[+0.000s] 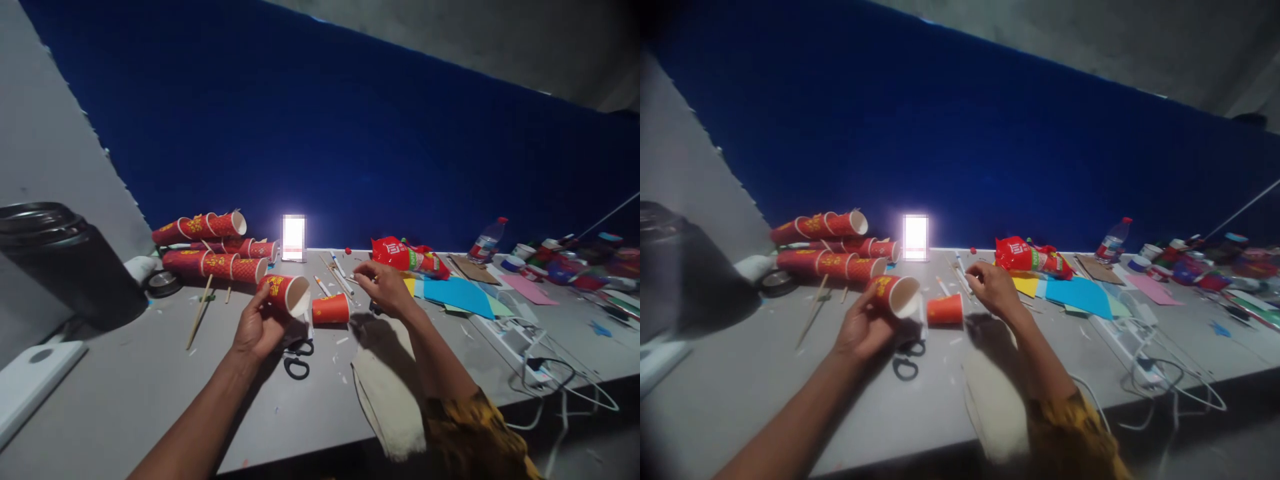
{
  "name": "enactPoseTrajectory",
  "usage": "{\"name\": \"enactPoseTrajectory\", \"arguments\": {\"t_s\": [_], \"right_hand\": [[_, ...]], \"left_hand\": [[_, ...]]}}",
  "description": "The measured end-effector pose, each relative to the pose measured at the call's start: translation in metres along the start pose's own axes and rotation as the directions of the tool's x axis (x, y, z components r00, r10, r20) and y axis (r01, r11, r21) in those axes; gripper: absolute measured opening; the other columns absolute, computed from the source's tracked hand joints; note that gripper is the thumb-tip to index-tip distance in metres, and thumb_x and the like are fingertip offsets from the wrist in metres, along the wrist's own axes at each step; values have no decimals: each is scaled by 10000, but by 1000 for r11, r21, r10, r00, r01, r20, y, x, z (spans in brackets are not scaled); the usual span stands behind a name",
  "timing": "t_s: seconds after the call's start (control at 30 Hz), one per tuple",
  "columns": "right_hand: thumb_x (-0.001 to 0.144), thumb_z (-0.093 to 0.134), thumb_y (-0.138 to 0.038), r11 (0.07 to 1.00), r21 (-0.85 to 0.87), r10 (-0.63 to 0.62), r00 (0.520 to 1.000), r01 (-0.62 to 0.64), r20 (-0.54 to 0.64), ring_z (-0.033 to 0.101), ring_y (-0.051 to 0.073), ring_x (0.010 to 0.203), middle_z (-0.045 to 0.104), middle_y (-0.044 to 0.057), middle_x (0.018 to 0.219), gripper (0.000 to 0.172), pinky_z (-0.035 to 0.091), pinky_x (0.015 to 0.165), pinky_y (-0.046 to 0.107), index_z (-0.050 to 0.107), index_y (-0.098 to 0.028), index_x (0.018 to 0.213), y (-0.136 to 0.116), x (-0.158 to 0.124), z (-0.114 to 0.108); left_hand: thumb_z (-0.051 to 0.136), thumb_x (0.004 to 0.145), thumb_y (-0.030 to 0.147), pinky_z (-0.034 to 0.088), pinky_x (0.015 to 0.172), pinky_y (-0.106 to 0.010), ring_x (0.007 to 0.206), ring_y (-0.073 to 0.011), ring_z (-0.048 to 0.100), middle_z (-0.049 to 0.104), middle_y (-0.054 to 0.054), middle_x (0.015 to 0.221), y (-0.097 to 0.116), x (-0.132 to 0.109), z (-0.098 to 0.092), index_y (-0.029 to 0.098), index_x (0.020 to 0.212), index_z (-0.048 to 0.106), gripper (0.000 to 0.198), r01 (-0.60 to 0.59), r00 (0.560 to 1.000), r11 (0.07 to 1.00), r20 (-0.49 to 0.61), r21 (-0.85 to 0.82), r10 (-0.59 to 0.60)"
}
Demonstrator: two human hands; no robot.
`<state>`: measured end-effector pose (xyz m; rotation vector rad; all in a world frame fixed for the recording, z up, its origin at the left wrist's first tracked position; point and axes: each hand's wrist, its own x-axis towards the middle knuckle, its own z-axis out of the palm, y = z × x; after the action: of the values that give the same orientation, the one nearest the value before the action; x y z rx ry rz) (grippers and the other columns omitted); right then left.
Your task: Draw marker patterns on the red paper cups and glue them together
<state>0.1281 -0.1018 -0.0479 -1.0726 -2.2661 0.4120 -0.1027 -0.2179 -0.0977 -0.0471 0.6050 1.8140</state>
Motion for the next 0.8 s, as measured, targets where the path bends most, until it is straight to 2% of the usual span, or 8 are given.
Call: {"name": "enactPoseTrajectory", "arguments": {"t_s": [0.13, 0.23, 0.27, 0.33, 0.4, 0.5, 0.6, 0.8], "right_hand": [[831, 726, -468, 966, -167, 236, 939, -198, 250, 561, 173, 597, 660, 52, 632, 311, 326, 560, 280, 719, -189, 692, 11, -4, 19], [669, 869, -427, 923, 192, 270, 915, -335, 298, 565, 166, 587, 669, 37, 643, 274, 350, 524, 259, 734, -191, 705, 19, -23, 45], [657, 877, -369, 846, 376, 258, 908, -378, 331, 589, 175, 595, 686, 51, 656, 246, 378, 527, 260, 746, -175, 730, 20, -28, 52], [729, 814, -368, 798, 466, 225, 905, -383, 360, 626, 181, 606, 719, 66, 700, 224, 432, 539, 266, 772, -166, 816, 18, -31, 60], [767, 772, -372, 707, 610, 212, 929, -359, 302, 625, 174, 602, 732, 72, 732, 262, 443, 528, 263, 784, -162, 923, 15, -24, 59], [680, 836, -407, 610, 747, 251, 959, -263, 133, 516, 127, 523, 682, 35, 643, 273, 363, 470, 241, 770, -164, 786, 11, -5, 52], [676, 849, -424, 542, 823, 228, 972, -169, 50, 502, 118, 537, 671, 17, 647, 307, 390, 504, 252, 778, -165, 825, 7, 2, 57], [723, 833, -397, 522, 848, 213, 977, -94, -23, 674, 207, 751, 769, 49, 830, 326, 542, 711, 336, 814, -163, 949, 1, -19, 87]], "left_hand": [[618, 925, 174, 632, 836, -386, 866, -208, 738, 751, -95, 955, 2, 1, -1, 152, 1039, 696, 140, -1, 1000, 1000, -15, -24, 0], [629, 918, 172, 638, 788, -357, 846, -198, 736, 754, -95, 958, 1, 4, -2, 152, 1054, 695, 153, -46, 998, 999, -50, -15, 45], [634, 915, 173, 637, 775, -344, 841, -195, 735, 753, -97, 964, 1, 5, -3, 148, 1055, 696, 155, -65, 996, 998, -59, -11, 65], [636, 915, 179, 634, 769, -335, 847, -196, 735, 751, -108, 988, 0, 7, -4, 140, 1058, 698, 160, -90, 994, 996, -60, -2, 90], [636, 915, 175, 631, 779, -333, 857, -200, 737, 748, -115, 1011, 1, 8, -6, 138, 1062, 702, 165, -104, 993, 995, -47, -1, 104], [641, 911, 158, 625, 750, -302, 828, -188, 736, 751, -111, 1002, 3, 8, -6, 145, 1067, 708, 170, -127, 991, 992, -43, -17, 126], [639, 916, 156, 624, 721, -294, 809, -187, 737, 757, -109, 982, 4, 7, -5, 150, 1090, 709, 187, -141, 989, 990, -38, -32, 140], [634, 911, 129, 628, 810, -342, 888, -213, 742, 761, -126, 1048, 0, 10, -7, 162, 1165, 705, 266, -163, 985, 986, 42, -42, 165]]}}
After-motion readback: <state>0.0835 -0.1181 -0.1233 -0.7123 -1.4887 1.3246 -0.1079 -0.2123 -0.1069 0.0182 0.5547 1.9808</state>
